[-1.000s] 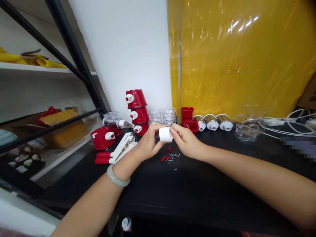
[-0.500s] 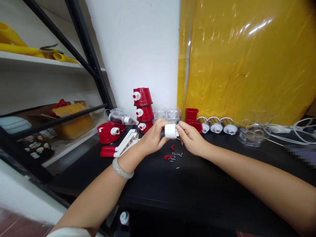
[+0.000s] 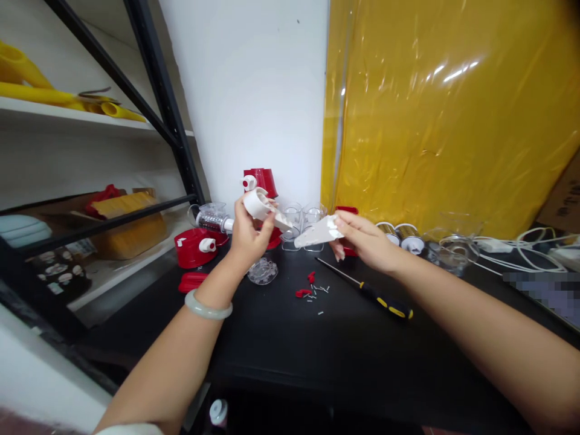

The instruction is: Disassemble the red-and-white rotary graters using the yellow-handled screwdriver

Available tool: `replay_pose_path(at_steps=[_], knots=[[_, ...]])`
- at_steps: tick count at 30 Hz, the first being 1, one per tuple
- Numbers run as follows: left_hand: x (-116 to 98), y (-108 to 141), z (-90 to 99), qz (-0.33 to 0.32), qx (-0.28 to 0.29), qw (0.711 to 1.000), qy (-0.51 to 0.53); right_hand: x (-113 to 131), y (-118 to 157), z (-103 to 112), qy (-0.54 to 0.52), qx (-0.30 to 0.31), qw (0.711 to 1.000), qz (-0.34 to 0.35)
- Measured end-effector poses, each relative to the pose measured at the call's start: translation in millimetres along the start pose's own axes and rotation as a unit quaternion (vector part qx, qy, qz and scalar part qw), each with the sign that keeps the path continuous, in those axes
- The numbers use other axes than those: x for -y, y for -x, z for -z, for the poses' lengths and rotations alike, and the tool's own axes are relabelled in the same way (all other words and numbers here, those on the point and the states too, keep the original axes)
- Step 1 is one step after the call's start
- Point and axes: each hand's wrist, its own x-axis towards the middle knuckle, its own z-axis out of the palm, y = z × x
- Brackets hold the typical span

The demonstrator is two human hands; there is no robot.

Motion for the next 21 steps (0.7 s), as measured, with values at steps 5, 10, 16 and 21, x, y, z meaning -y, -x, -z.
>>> replay_pose_path(at_steps=[5,10,16,21], knots=[[10.7,-17.9,25.9,0.147,-0.114,0.981,0.063,-41.7,-25.6,-16.6,-0.068,0.099,0.982,-0.143],[13.5,-19.1,37.4,0.212,-0.101,0.971,0.052,-72.8,-72.6,-52.2,-0.103,0.152,0.953,-0.242],[13.5,-17.6,44.0,0.219,-0.103,0.970,-0.015,-98.3,-118.4,-90.7,-0.086,0.190,0.915,-0.346],[17.1,-17.4,47.1,0.195,-0.105,0.973,-0.067,-114.0,-139.1,-93.7,-0.073,0.150,0.905,-0.391]])
